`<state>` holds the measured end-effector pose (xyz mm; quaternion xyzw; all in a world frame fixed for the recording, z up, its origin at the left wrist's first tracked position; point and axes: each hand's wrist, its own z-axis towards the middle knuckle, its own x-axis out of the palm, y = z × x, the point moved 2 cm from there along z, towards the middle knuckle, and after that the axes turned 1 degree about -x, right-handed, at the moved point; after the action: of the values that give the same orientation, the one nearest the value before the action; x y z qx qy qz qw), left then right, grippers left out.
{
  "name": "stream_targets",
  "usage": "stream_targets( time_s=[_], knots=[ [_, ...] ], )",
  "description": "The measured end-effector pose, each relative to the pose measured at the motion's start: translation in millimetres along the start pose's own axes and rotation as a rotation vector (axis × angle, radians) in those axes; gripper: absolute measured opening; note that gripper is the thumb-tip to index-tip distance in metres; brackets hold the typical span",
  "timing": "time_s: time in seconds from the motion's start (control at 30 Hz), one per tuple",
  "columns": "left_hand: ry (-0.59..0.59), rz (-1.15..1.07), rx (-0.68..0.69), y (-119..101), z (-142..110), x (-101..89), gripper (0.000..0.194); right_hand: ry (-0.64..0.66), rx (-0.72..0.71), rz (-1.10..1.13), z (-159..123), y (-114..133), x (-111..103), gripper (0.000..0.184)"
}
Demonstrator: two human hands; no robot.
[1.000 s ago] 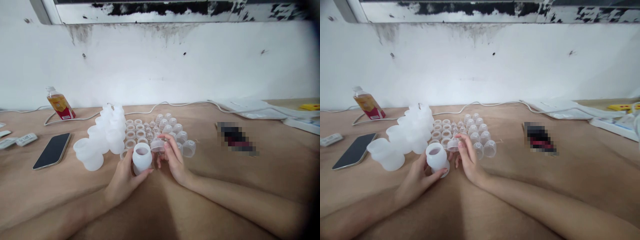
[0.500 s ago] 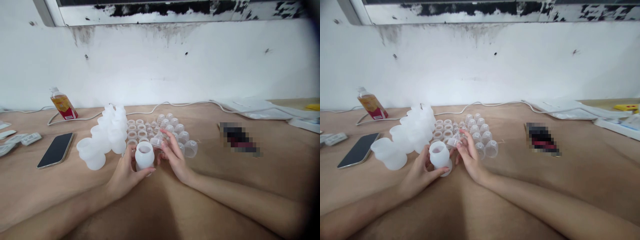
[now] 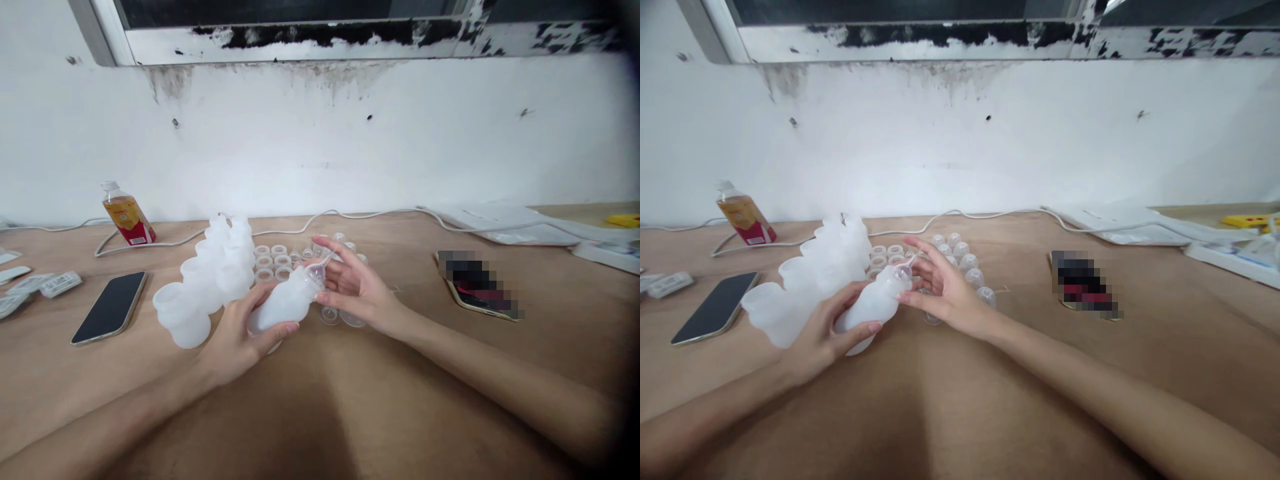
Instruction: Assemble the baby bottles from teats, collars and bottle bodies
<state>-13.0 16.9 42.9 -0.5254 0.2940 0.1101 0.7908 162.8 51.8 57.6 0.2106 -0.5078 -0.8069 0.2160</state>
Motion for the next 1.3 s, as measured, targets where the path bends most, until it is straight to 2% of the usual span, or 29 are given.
stream_targets(
  time_s=[0.13, 0.27, 0.4, 0.47, 0.57, 0.67, 0.8, 0.87, 0.93, 1.0, 1.07, 1.1, 1.17, 1.23, 1.3],
  knots=[
    [0.051, 0.030, -0.008, 1.7, 1.3, -2.1, 0.040, 0.131, 0.031, -0.176, 2.8, 6.8, -11.6, 0.061],
    [0.134, -0.047, -0.036, -3.1, 5.5, -6.2, 0.036, 0.271, -0.002, -0.352, 5.1, 16.5, -18.7, 0.037],
    [0.238, -0.102, -0.101, -7.7, 7.8, -8.6, 0.032, 0.267, 0.004, -0.435, 6.5, 17.8, -20.8, 0.035],
    [0.177, -0.032, -0.087, -9.0, 6.3, -9.5, 0.036, 0.206, 0.067, -0.491, 6.4, 14.2, -19.7, 0.037],
    [0.047, 0.138, -0.003, -9.5, 2.1, -9.3, 0.045, 0.132, 0.184, -0.533, 4.8, 7.2, -15.0, 0.031],
    [0.004, 0.242, 0.063, -7.2, 0.0, -7.3, 0.048, 0.121, 0.245, -0.593, 2.5, 4.0, -10.6, 0.034],
    [-0.027, 0.269, 0.089, -1.5, 2.3, -6.6, 0.048, 0.110, 0.104, -0.704, 2.5, 10.6, -14.4, 0.038],
    [-0.038, 0.264, 0.088, 0.9, 3.8, -7.0, 0.048, 0.195, 0.006, -0.677, 3.3, 13.6, -16.4, 0.051],
    [-0.041, 0.265, 0.091, 2.5, 4.6, -7.3, 0.048, 0.267, -0.039, -0.687, 3.8, 13.2, -16.7, 0.049],
    [-0.039, 0.285, 0.107, 2.7, 4.8, -7.6, 0.048, 0.248, 0.008, -0.710, 3.8, 8.8, -15.9, 0.039],
    [-0.032, 0.323, 0.133, 1.7, 4.6, -7.7, 0.049, 0.219, 0.137, -0.685, 2.4, 2.2, -13.8, 0.028],
    [-0.026, 0.342, 0.148, 0.9, 4.4, -7.5, 0.049, 0.221, 0.205, -0.668, 1.4, -0.8, -12.5, 0.028],
    [-0.014, 0.369, 0.170, -0.3, 4.0, -7.1, 0.049, 0.232, 0.296, -0.678, -0.3, -2.8, -11.4, 0.043],
    [-0.014, 0.372, 0.170, -0.3, 4.0, -7.0, 0.049, 0.200, 0.273, -0.745, 0.2, 1.7, -13.5, 0.046],
    [-0.028, 0.350, 0.148, 1.1, 4.6, -7.3, 0.049, 0.176, 0.157, -0.781, 2.2, 9.8, -16.5, 0.033]
  ],
)
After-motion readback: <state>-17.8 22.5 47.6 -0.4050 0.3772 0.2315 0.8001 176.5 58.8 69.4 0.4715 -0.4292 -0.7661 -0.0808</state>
